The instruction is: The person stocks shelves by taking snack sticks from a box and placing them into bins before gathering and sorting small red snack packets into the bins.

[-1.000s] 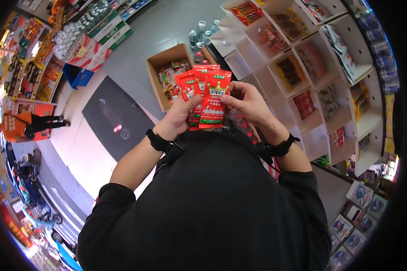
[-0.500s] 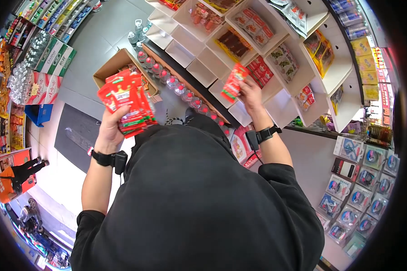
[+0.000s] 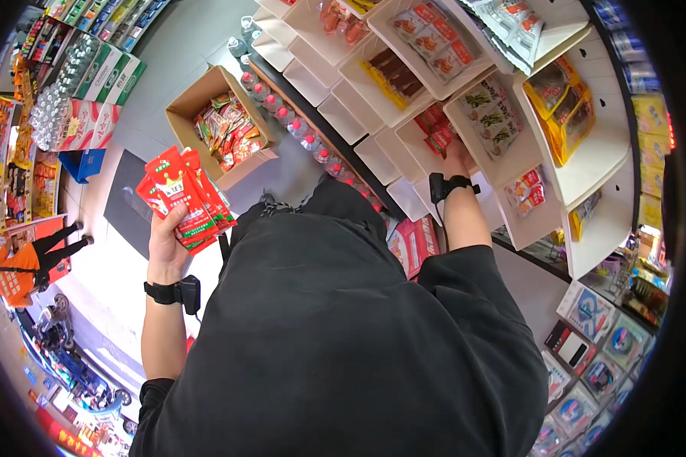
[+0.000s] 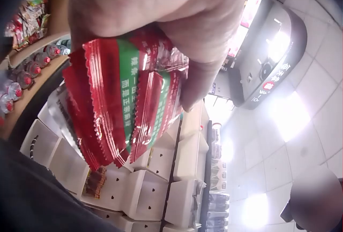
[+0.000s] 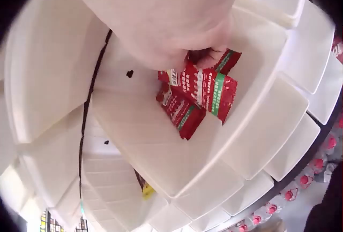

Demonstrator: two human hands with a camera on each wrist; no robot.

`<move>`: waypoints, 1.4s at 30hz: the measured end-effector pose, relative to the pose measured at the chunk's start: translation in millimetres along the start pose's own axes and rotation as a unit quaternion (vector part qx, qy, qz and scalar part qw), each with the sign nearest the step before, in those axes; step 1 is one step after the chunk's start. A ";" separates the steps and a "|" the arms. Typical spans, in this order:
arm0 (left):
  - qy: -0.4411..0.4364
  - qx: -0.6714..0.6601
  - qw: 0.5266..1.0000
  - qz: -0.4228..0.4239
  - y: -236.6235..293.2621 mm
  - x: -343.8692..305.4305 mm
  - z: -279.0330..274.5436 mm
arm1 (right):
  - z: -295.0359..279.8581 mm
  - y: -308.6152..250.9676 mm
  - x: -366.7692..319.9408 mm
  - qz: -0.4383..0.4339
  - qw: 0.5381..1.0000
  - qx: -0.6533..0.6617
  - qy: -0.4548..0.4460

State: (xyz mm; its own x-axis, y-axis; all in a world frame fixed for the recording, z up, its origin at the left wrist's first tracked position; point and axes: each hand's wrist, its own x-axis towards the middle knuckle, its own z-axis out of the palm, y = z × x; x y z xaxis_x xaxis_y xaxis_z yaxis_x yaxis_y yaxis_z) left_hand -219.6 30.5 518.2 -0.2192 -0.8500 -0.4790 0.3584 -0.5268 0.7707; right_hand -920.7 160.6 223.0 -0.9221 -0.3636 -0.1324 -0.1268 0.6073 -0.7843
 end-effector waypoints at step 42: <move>-0.250 -0.050 0.962 -0.098 32.7 16.2 -12.4 | 25.8 -364.4 -455.6 0.000 0.784 0.265 -0.562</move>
State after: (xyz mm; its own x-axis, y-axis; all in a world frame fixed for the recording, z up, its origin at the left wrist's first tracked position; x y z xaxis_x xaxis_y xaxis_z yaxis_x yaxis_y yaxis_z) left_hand -200.2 -0.4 530.5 -0.6916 -0.6426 -0.3298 0.3461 -0.6956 0.6296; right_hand -444.9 86.7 553.5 0.0193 -0.9367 -0.3497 0.3168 0.3375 -0.8864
